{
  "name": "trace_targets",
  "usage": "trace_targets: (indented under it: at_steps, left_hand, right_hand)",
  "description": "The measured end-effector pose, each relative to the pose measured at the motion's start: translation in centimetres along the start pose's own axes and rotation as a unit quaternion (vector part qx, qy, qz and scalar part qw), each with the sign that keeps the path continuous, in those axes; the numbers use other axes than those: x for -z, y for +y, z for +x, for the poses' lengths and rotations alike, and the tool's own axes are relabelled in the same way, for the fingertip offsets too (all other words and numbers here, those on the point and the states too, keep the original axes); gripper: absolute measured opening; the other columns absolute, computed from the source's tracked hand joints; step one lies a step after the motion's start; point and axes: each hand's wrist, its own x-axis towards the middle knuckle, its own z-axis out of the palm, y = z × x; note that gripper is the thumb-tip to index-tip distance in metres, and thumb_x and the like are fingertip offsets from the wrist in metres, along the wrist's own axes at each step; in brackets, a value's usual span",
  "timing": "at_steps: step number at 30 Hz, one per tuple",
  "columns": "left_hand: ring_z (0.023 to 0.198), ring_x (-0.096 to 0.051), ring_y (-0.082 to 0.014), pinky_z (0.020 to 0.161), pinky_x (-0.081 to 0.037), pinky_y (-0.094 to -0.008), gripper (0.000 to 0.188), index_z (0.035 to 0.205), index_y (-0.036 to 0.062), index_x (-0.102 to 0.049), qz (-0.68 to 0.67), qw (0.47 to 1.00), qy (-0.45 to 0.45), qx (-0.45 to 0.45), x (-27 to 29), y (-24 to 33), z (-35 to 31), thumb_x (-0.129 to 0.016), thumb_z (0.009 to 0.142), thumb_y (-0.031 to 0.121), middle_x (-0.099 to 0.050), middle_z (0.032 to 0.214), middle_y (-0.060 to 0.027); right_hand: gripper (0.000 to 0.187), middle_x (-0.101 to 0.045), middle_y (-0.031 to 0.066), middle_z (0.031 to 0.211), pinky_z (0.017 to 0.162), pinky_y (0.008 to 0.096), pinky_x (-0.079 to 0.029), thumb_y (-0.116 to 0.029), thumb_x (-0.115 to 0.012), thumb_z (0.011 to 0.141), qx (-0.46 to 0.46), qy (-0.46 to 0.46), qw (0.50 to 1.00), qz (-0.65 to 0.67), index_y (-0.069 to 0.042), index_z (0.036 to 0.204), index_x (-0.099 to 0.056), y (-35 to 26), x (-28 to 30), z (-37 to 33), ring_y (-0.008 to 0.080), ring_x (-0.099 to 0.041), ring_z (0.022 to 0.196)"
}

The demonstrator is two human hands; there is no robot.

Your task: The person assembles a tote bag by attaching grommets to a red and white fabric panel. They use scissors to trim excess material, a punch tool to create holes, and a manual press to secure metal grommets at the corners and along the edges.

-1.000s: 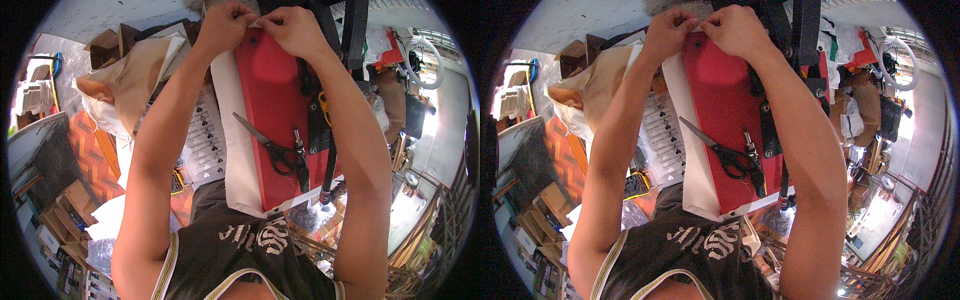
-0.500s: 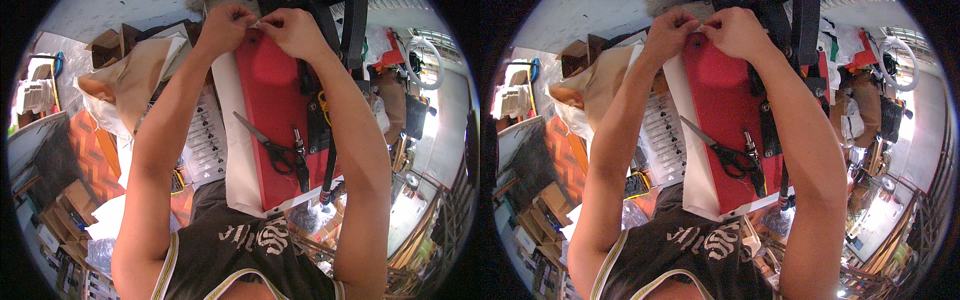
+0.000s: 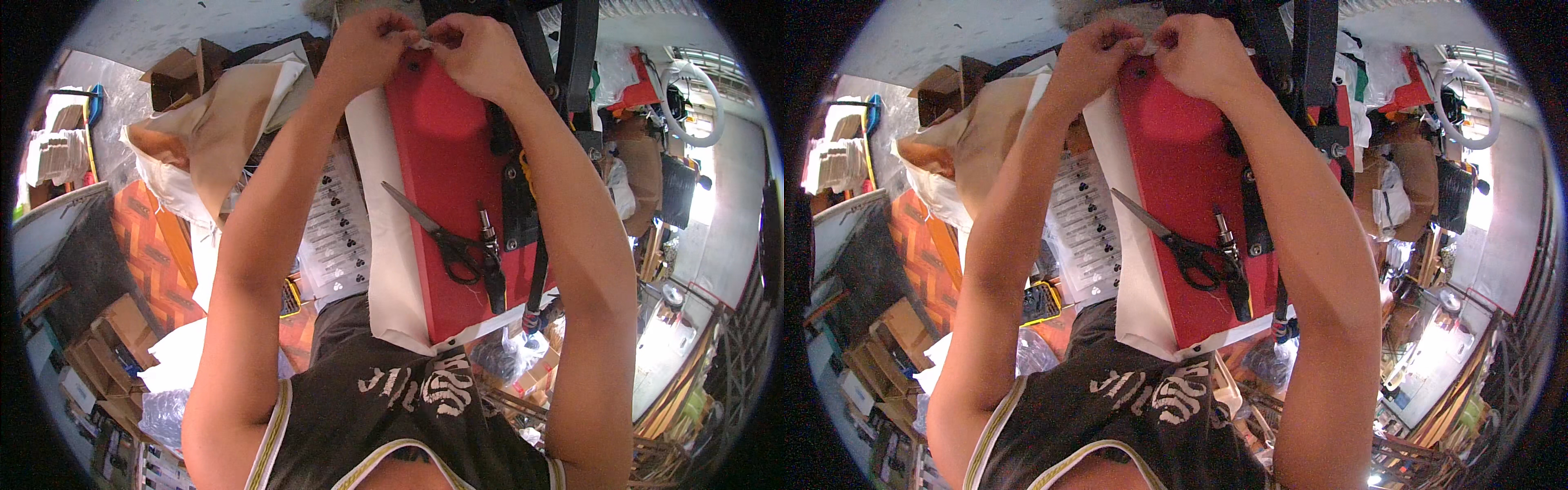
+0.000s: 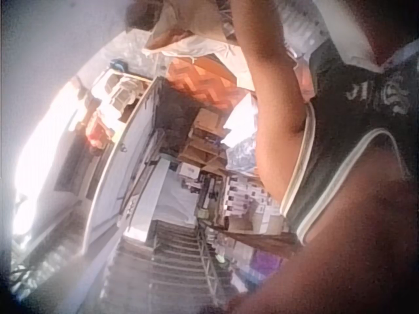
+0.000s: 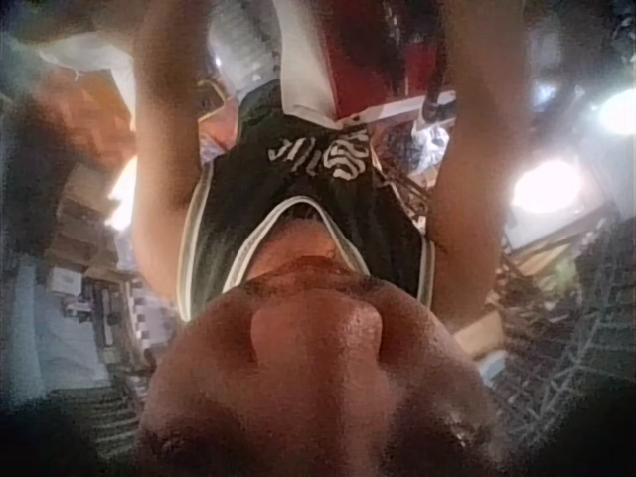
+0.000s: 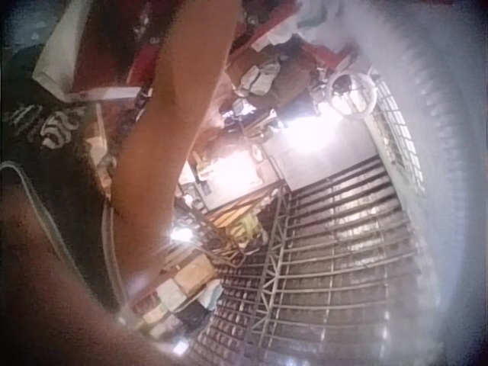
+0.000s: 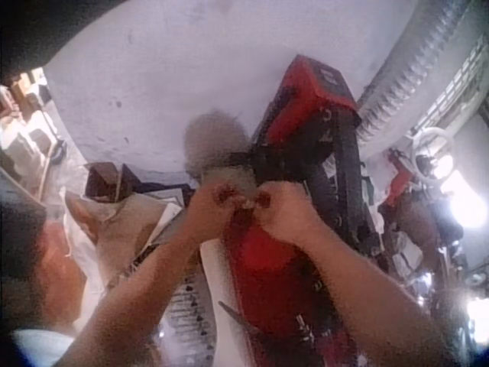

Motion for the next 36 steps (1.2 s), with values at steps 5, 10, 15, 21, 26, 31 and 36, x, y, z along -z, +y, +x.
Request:
trace_targets:
  at_steps: [5,10,15,21,26,31,36]
  left_hand:
    - [0.092,-0.071,-0.0305,0.085,-0.054,-0.0397,0.025,0.111,0.0082,-0.075,0.092,0.984,-0.150,-0.042,2.2,2.0,0.8,-0.067,0.093,0.024,-0.074,0.100,-0.0157]
    - [0.095,-0.066,-0.0415,0.087,-0.053,-0.0461,0.021,0.104,0.0061,-0.074,0.182,0.968,-0.123,-0.120,2.6,2.8,0.8,-0.065,0.091,0.020,-0.069,0.101,-0.0193]
    - [0.095,-0.063,-0.0437,0.084,-0.051,-0.0489,0.012,0.092,0.0018,-0.069,0.168,0.947,-0.065,-0.267,2.1,1.1,1.2,-0.065,0.089,0.013,-0.065,0.103,-0.0189]
    - [0.095,-0.063,-0.0431,0.082,-0.051,-0.0486,0.010,0.093,0.0015,-0.068,0.150,0.951,-0.065,-0.264,1.6,-0.1,1.3,-0.065,0.088,0.010,-0.064,0.101,-0.0179]
    - [0.095,-0.063,-0.0416,0.082,-0.050,-0.0472,0.010,0.092,0.0021,-0.069,0.120,0.963,-0.074,-0.230,1.5,-0.5,1.5,-0.064,0.091,0.011,-0.064,0.100,-0.0170]
    - [0.096,-0.063,-0.0407,0.085,-0.050,-0.0459,0.012,0.095,0.0018,-0.070,0.138,0.965,-0.055,-0.214,1.1,-0.9,1.1,-0.064,0.092,0.012,-0.065,0.100,-0.0165]
    - [0.097,-0.064,-0.0385,0.087,-0.051,-0.0437,0.013,0.098,0.0009,-0.070,0.125,0.962,-0.067,-0.235,1.6,0.1,0.3,-0.066,0.091,0.011,-0.065,0.102,-0.0160]
  right_hand:
    - [0.026,-0.073,0.0201,0.092,0.089,0.0454,-0.057,-0.028,-0.068,0.083,0.000,-0.090,0.995,-0.033,-0.010,0.097,-0.080,-0.5,0.9,0.0,0.0387,-0.072,0.089]
    - [0.026,-0.073,0.0204,0.091,0.088,0.0469,-0.057,-0.031,-0.069,0.084,0.038,-0.102,0.994,-0.032,-0.011,0.096,-0.080,-0.1,1.2,0.1,0.0396,-0.071,0.088]
    - [0.025,-0.072,0.0209,0.091,0.086,0.0487,-0.056,-0.029,-0.068,0.086,0.061,-0.073,0.994,-0.060,-0.009,0.094,-0.079,-0.5,0.6,-0.1,0.0404,-0.070,0.088]
    - [0.021,-0.071,0.0207,0.093,0.086,0.0482,-0.055,-0.021,-0.066,0.086,0.118,-0.060,0.990,-0.044,-0.006,0.093,-0.078,0.8,-0.1,0.3,0.0397,-0.069,0.091]
    - [0.019,-0.071,0.0215,0.092,0.086,0.0482,-0.055,-0.018,-0.064,0.085,0.122,-0.059,0.990,-0.046,-0.005,0.091,-0.077,0.7,0.0,0.2,0.0399,-0.069,0.091]
    - [0.022,-0.071,0.0210,0.092,0.083,0.0496,-0.056,-0.025,-0.067,0.083,0.066,-0.037,0.996,-0.040,-0.006,0.091,-0.077,-0.1,-0.7,-0.5,0.0406,-0.069,0.090]
    - [0.024,-0.071,0.0202,0.089,0.082,0.0493,-0.056,-0.028,-0.068,0.082,0.066,0.003,0.998,-0.018,-0.006,0.088,-0.076,0.1,-1.1,-1.0,0.0402,-0.069,0.088]
